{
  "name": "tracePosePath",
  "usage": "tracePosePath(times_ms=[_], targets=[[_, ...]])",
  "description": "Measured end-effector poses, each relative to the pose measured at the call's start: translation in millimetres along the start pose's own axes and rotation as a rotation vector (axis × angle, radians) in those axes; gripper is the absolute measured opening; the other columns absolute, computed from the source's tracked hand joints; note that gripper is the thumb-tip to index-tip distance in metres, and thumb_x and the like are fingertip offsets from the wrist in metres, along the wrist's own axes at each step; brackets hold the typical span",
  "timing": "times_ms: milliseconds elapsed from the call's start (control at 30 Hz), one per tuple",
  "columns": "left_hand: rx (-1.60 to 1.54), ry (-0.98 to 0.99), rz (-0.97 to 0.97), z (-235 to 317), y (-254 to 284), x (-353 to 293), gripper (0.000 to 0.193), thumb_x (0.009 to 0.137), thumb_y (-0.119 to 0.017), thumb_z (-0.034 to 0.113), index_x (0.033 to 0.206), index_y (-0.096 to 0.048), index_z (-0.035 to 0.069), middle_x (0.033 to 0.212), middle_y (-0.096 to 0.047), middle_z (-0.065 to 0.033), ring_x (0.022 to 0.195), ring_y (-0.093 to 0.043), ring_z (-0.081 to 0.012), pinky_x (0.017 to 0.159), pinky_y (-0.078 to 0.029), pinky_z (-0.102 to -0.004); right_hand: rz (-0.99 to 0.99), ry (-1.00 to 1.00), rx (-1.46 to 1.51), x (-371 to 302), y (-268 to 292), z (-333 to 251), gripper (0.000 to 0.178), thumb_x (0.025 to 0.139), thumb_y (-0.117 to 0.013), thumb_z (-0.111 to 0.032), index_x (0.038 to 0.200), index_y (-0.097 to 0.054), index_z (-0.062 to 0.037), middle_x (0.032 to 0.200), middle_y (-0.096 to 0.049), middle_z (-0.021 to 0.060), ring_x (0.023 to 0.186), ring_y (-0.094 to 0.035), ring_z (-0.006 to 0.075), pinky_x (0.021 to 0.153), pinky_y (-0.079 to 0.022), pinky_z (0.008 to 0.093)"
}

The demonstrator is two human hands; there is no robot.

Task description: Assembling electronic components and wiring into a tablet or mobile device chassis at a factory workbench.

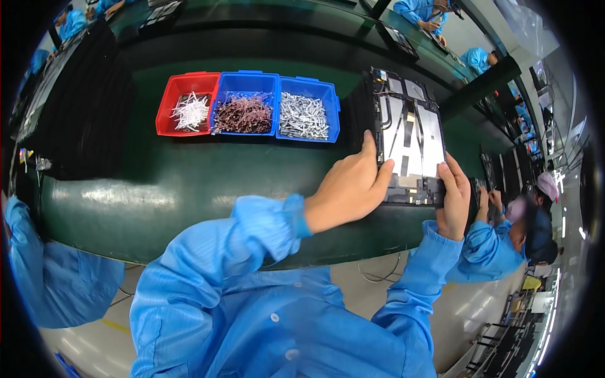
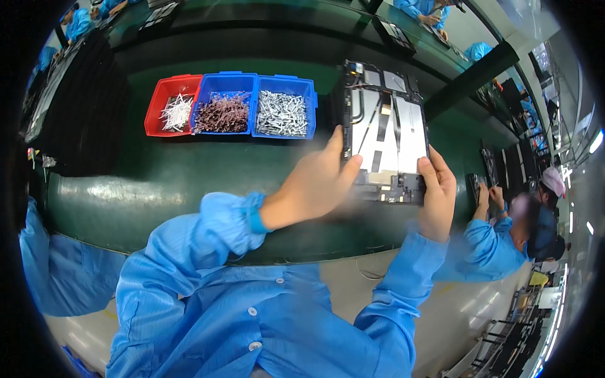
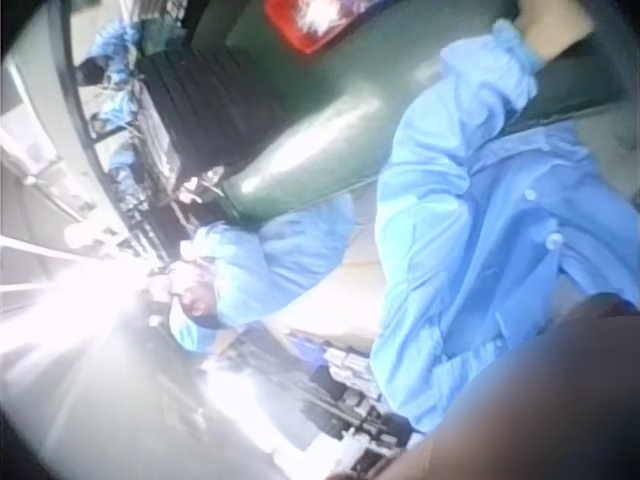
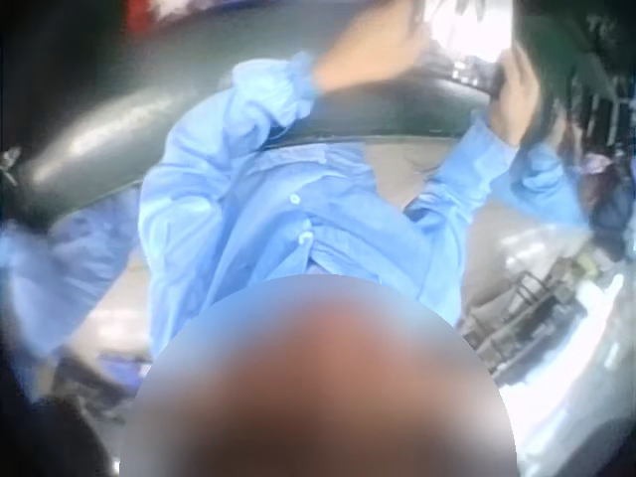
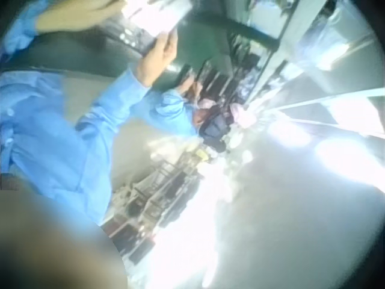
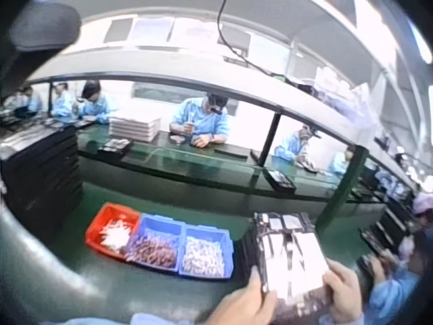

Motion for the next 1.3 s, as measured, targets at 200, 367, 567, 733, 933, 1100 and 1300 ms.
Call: tracePosePath(times_ms=[200,367,567,733,933,1100,1300], targets=[[0.182,-0.038,-0.039,-7,-16,31,0.076,0.101,-0.054,0.031,0.137,-0.03,-0.031,0.072,-0.067,-0.0283,0.067,-0.068,-0.0424,0.062,-0.052,-0.0493,0.007,-0.033,-0.11,48,35,26,0.043,0.099,-0.065,-0.012,0.135,-0.058,0.0095,0.118,-0.07,0.0131,0.101,-0.066,0.0134,0.09,-0.051,0.025],[0.363,0.051,-0.083,-4,-21,23,0.087,0.097,-0.057,0.043,0.142,-0.029,-0.026,0.075,-0.069,-0.0301,0.067,-0.07,-0.0452,0.061,-0.057,-0.0499,0.08,-0.044,-0.148,36,31,52,0.042,0.098,-0.065,-0.013,0.135,-0.06,0.0062,0.12,-0.07,0.0103,0.104,-0.066,0.0135,0.092,-0.051,0.0261],[0.374,-0.255,0.05,4,-24,5,0.102,0.086,-0.078,0.043,0.148,-0.026,-0.019,0.098,-0.07,-0.0297,0.08,-0.071,-0.0447,0.064,-0.056,-0.0471,0.216,0.016,-0.186,37,10,72,0.045,0.097,-0.07,-0.026,0.13,-0.065,0.0053,0.109,-0.071,0.0056,0.097,-0.063,0.0112,0.086,-0.05,0.0251],[0.598,-0.297,-0.021,6,-37,4,0.091,0.091,-0.074,0.036,0.15,-0.028,-0.015,0.102,-0.069,-0.0225,0.077,-0.071,-0.0384,0.061,-0.055,-0.0439,0.364,0.147,-0.055,25,4,76,0.037,0.099,-0.067,-0.018,0.126,-0.067,0.0076,0.1,-0.072,0.0045,0.089,-0.062,0.0081,0.079,-0.05,0.0222],[0.893,-0.464,0.037,0,-39,1,0.082,0.094,-0.069,0.04,0.148,-0.037,-0.013,0.084,-0.064,-0.012,0.065,-0.066,-0.025,0.05,-0.052,-0.0351,0.501,0.223,0.052,25,0,93,0.037,0.096,-0.066,-0.019,0.117,-0.069,0.012,0.097,-0.075,0.0115,0.087,-0.065,0.0098,0.078,-0.051,0.0244],[1.137,-0.476,0.025,0,-38,-5,0.079,0.094,-0.067,0.043,0.146,-0.042,-0.012,0.08,-0.062,-0.0066,0.062,-0.064,-0.0199,0.047,-0.05,-0.0312,0.523,0.339,0.219,17,-10,93,0.044,0.102,-0.055,-0.027,0.116,-0.07,0.0122,0.097,-0.075,0.011,0.084,-0.065,0.012,0.079,-0.05,0.0248],[0.522,-0.427,0.012,-23,-20,-12,0.09,0.093,-0.071,0.026,0.159,-0.019,-0.005,0.07,-0.062,-0.0088,0.058,-0.064,-0.026,0.052,-0.05,-0.0385,0.535,0.273,0.372,13,2,131,0.067,0.107,-0.034,-0.047,0.117,-0.07,0.009,0.1,-0.073,0.0124,0.09,-0.065,0.0183,0.086,-0.051,0.0325]])
Point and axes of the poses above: each hand's wrist, its own x-axis towards the middle knuckle, its own y-axis out of the back of the hand, z = x × y, the point moved 1 cm from there along x, towards the middle knuckle
